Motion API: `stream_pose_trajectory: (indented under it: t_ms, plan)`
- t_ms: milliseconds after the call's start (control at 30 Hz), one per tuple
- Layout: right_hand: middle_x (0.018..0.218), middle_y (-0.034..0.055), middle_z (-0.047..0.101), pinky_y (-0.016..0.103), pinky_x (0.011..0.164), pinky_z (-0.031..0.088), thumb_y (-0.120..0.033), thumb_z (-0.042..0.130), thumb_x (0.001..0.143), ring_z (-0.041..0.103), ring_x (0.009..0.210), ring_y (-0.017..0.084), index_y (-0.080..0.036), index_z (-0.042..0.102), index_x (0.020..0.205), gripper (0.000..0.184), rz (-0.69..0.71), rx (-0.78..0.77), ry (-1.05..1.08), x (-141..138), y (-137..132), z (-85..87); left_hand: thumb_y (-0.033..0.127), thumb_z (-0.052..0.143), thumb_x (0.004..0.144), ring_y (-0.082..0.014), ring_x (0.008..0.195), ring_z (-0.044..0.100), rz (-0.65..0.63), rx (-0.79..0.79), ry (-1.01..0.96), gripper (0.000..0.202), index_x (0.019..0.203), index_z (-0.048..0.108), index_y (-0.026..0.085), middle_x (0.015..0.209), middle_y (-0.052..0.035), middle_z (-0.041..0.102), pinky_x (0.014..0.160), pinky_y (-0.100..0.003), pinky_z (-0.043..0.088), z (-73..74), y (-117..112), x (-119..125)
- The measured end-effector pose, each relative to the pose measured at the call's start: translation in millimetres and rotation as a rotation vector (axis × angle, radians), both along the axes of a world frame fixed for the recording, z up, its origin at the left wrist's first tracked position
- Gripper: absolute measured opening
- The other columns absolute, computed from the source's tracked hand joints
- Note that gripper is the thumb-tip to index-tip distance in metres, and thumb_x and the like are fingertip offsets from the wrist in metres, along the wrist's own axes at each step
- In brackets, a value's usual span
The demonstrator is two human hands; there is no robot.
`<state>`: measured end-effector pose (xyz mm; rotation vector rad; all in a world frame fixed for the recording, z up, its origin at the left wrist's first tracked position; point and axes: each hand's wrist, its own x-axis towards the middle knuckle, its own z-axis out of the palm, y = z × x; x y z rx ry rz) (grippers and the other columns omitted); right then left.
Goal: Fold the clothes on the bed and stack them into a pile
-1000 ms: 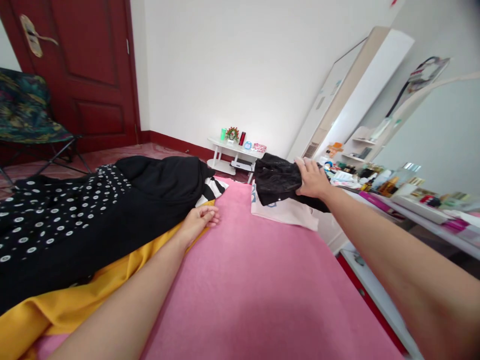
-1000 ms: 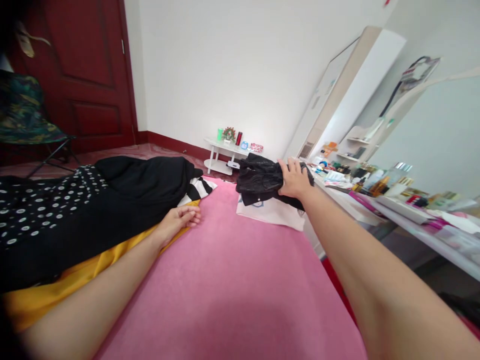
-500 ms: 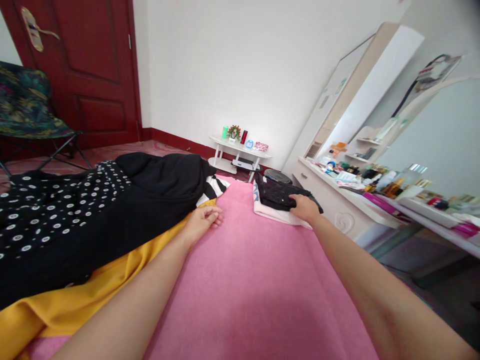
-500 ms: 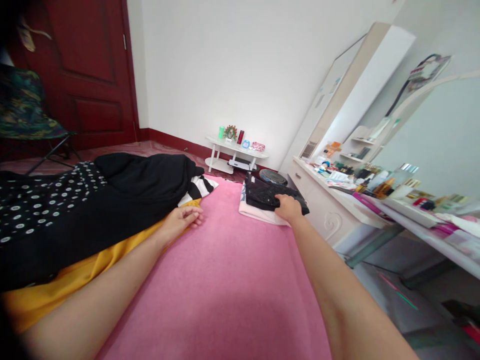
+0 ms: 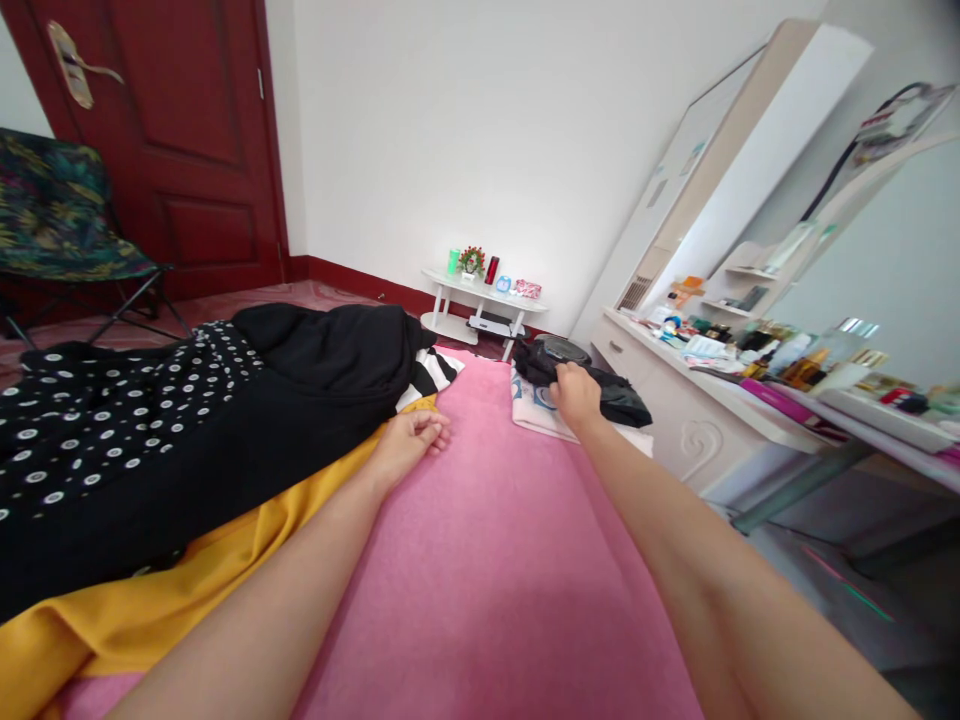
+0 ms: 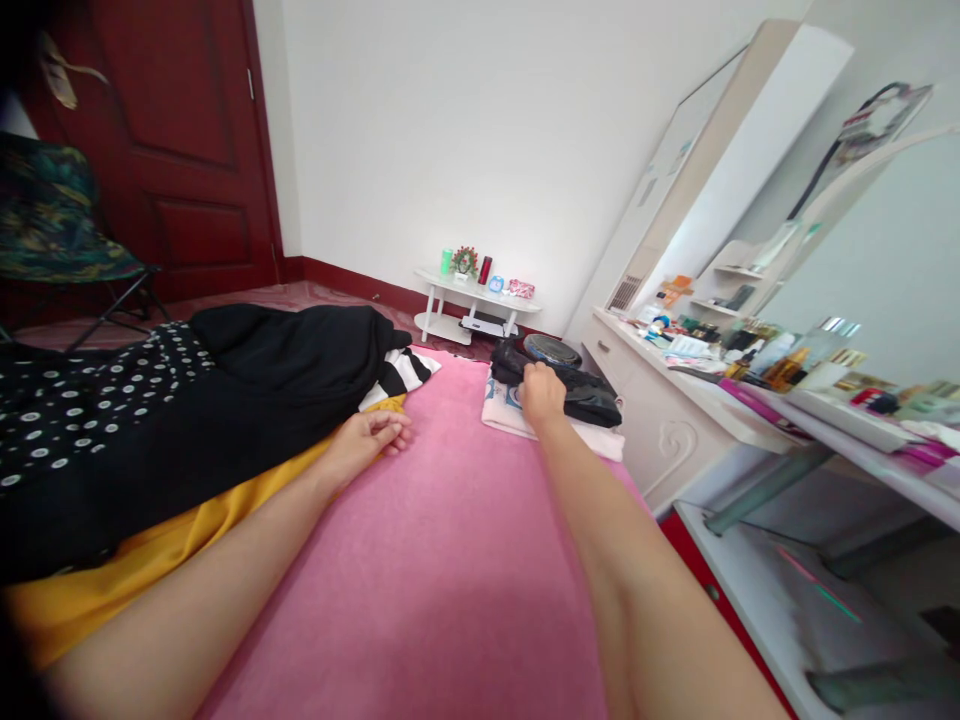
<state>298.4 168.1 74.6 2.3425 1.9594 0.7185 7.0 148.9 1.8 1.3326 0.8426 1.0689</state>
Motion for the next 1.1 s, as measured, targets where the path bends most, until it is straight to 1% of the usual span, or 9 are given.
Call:
stream_pose_trajectory:
  t_ms: [167, 267, 333, 433, 500, 600, 867, 1000, 1100]
  plan:
    - [0.113, 0.0099, 0.059, 0.033, 0.084, 0.045, -0.049, 0.05, 0.085, 0.056, 0.101, 0.024, -0.021, 0.061, 0.115, 0.043, 0.101, -0.14, 0.121, -2, -6, 7.0, 0.021, 0.061, 0.076, -0.0107, 0.061, 0.06, 0.004, 0.0, -0.004, 0.014, 0.087, 0.063, 0.012, 0.073, -0.0033, 0.066, 0.058, -0.022, 0.048, -0.2, -1, 0]
    - [0.129, 0.0134, 0.051, 0.04, 0.097, 0.037, -0.051, 0.035, 0.091, 0.045, 0.119, 0.028, -0.018, 0.053, 0.128, 0.052, 0.1, 0.158, 0.14, 15, -10, 16.4, 0.025, 0.065, 0.075, -0.0109, 0.061, 0.06, 0.0, 0.008, -0.01, 0.017, 0.086, 0.063, 0.012, 0.072, -0.0032, 0.066, 0.058, -0.023, 0.048, -1.6, -1, 0]
    - [0.144, 0.0151, 0.037, 0.048, 0.105, 0.025, -0.048, 0.03, 0.093, 0.029, 0.132, 0.031, -0.017, 0.039, 0.14, 0.056, 0.037, 0.371, 0.101, 34, -16, 12.7, 0.028, 0.066, 0.074, -0.011, 0.061, 0.06, -0.001, 0.016, -0.009, 0.02, 0.085, 0.064, 0.012, 0.072, -0.0032, 0.066, 0.058, -0.023, 0.048, -2.7, 0, 0]
    - [0.154, 0.0101, 0.017, 0.057, 0.105, 0.018, -0.051, 0.025, 0.093, 0.013, 0.139, 0.033, -0.025, 0.021, 0.148, 0.061, -0.168, 0.268, 0.143, 63, -27, -17.9, 0.031, 0.067, 0.073, -0.0114, 0.061, 0.06, -0.003, 0.022, -0.003, 0.022, 0.086, 0.064, 0.012, 0.072, -0.0032, 0.066, 0.058, -0.024, 0.048, -4.6, 1, 0]
    - [0.156, 0.0072, 0.011, 0.059, 0.104, 0.018, -0.055, 0.02, 0.093, 0.011, 0.14, 0.031, -0.029, 0.018, 0.149, 0.062, -0.288, 0.117, 0.198, 77, -34, -45.4, 0.031, 0.066, 0.073, -0.0116, 0.062, 0.06, -0.012, 0.021, 0.003, 0.023, 0.086, 0.063, 0.012, 0.073, -0.0033, 0.066, 0.059, -0.024, 0.048, -5.8, 3, 0]
    - [0.157, 0.0083, 0.007, 0.059, 0.104, 0.017, -0.058, 0.017, 0.092, 0.009, 0.141, 0.031, -0.028, 0.017, 0.149, 0.064, -0.358, 0.07, 0.215, 82, -39, -73.2, 0.03, 0.065, 0.073, -0.0115, 0.062, 0.059, -0.021, 0.019, 0.006, 0.024, 0.088, 0.063, 0.012, 0.073, -0.0034, 0.066, 0.059, -0.024, 0.047, -7.7, 4, 0]
    - [0.156, 0.0087, -0.01, 0.056, 0.108, 0.014, -0.063, 0.016, 0.089, -0.008, 0.142, 0.03, -0.023, 0.004, 0.15, 0.075, -0.46, 0.002, 0.422, 37, -71, -83.0, 0.038, 0.064, 0.072, -0.0122, 0.065, 0.061, -0.01, 0.082, -0.023, 0.036, 0.098, 0.06, 0.012, 0.079, -0.0054, 0.066, 0.063, -0.026, 0.049, -16.4, 8, -1]
    - [0.156, 0.0154, 0.002, 0.056, 0.108, 0.01, -0.066, 0.016, 0.088, 0.007, 0.141, 0.037, -0.023, 0.013, 0.15, 0.076, -0.469, -0.069, 0.502, 5, -98, -80.5, 0.035, 0.058, 0.076, -0.0137, 0.068, 0.062, 0.011, 0.239, 0.131, 0.033, 0.1, 0.06, 0.012, 0.083, -0.0058, 0.066, 0.066, -0.029, 0.051, -15.2, 5, -1]
    - [0.155, 0.0158, 0.011, 0.058, 0.107, 0.01, -0.065, 0.015, 0.089, 0.012, 0.139, 0.039, -0.025, 0.021, 0.149, 0.072, -0.445, -0.111, 0.503, -23, -119, -79.2, 0.024, 0.06, 0.074, -0.0169, 0.08, 0.063, -0.002, 0.326, 0.256, 0.025, 0.096, 0.064, 0.014, 0.088, -0.0051, 0.068, 0.079, -0.032, 0.05, -9.5, -5, -4]
